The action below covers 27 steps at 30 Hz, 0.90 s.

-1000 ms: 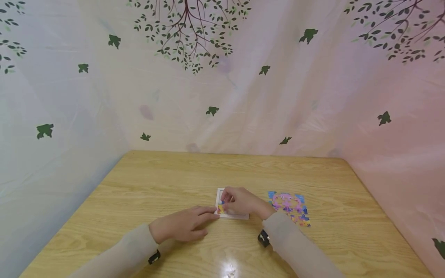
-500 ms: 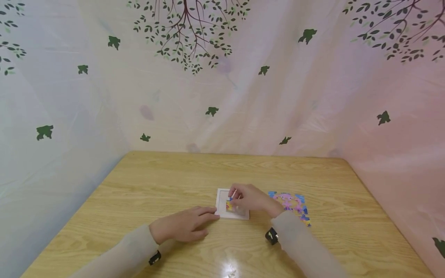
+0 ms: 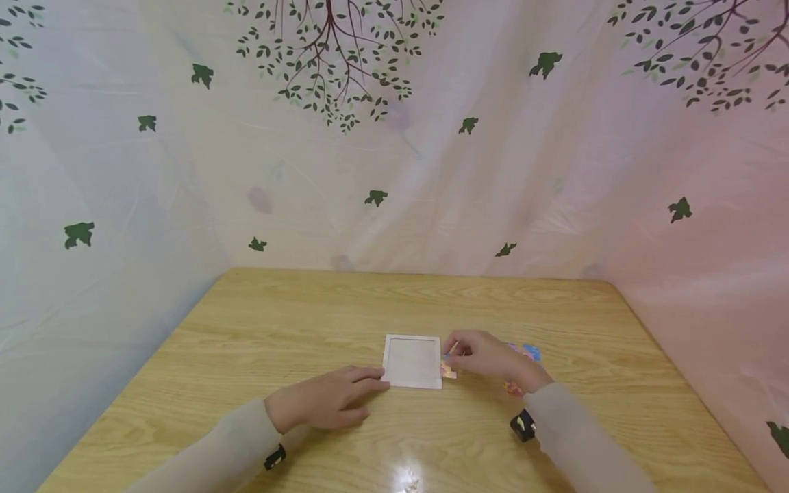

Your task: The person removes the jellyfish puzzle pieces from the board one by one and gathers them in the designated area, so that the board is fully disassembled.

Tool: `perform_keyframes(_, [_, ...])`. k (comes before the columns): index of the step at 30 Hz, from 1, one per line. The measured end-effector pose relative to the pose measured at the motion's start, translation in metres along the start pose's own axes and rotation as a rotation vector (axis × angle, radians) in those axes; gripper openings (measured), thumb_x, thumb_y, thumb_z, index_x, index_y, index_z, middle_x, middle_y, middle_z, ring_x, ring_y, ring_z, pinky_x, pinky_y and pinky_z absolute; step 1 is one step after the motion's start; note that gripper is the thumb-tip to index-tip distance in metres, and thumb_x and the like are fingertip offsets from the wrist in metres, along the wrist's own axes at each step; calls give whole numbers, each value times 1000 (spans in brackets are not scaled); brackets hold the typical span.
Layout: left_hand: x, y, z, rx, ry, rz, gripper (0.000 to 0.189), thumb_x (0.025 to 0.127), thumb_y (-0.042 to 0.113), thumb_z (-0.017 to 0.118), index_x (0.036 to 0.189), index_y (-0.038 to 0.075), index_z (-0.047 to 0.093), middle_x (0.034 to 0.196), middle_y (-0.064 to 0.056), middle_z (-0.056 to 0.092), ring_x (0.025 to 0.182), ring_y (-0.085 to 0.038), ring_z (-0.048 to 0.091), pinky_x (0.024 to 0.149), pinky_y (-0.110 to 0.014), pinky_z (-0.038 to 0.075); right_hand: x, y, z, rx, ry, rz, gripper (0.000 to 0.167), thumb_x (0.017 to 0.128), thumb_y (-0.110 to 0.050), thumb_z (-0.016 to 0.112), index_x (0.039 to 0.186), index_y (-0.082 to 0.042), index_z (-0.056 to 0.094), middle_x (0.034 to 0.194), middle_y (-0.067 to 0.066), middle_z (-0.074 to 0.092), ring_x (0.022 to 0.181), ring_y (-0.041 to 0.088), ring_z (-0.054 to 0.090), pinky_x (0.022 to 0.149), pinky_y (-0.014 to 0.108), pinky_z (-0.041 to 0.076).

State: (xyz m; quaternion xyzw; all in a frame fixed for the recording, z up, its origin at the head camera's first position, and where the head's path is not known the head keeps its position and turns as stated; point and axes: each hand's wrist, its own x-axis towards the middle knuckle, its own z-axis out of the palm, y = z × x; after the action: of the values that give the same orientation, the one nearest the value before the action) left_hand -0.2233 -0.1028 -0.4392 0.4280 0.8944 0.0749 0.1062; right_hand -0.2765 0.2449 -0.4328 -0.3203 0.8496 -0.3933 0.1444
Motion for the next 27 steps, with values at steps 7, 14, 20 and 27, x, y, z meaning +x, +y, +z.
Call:
perform_keyframes(7, [-1, 2, -2, -20, -6, -6, 52, 106, 28, 56, 157, 19, 48, 163, -2, 41, 149, -23, 40, 122, -38, 34, -22, 7, -11, -30, 24, 31, 17, 101, -18, 69, 111, -5, 66, 85, 0, 67, 74, 9, 57, 67, 22, 51])
perform_keyframes(14, [-1, 2, -2, -19, -5, -1, 52, 106, 28, 57, 156, 18, 48, 163, -3, 41, 149, -23, 40, 122, -37, 34, -39, 13, -18, -41, 47, 76, 16, 98, -19, 73, 106, -6, 66, 84, 1, 68, 72, 11, 59, 62, 23, 51])
perform_keyframes(20, [-1, 2, -1, -16, 2, 6, 51, 106, 27, 56, 156, 17, 48, 163, -4, 41, 149, -23, 40, 122, -37, 34, -48, 20, -20, -18, 42, 105, 16, 98, -18, 74, 102, -6, 64, 81, -1, 65, 70, 7, 56, 61, 21, 49])
perform_keyframes(27, [-1, 2, -1, -21, 7, 8, 51, 107, 28, 56, 156, 17, 48, 163, -4, 41, 149, -24, 40, 122, -38, 34, -51, 25, -20, -17, 39, 81, 14, 97, -15, 74, 102, -6, 65, 84, -3, 66, 73, 5, 59, 65, 22, 52])
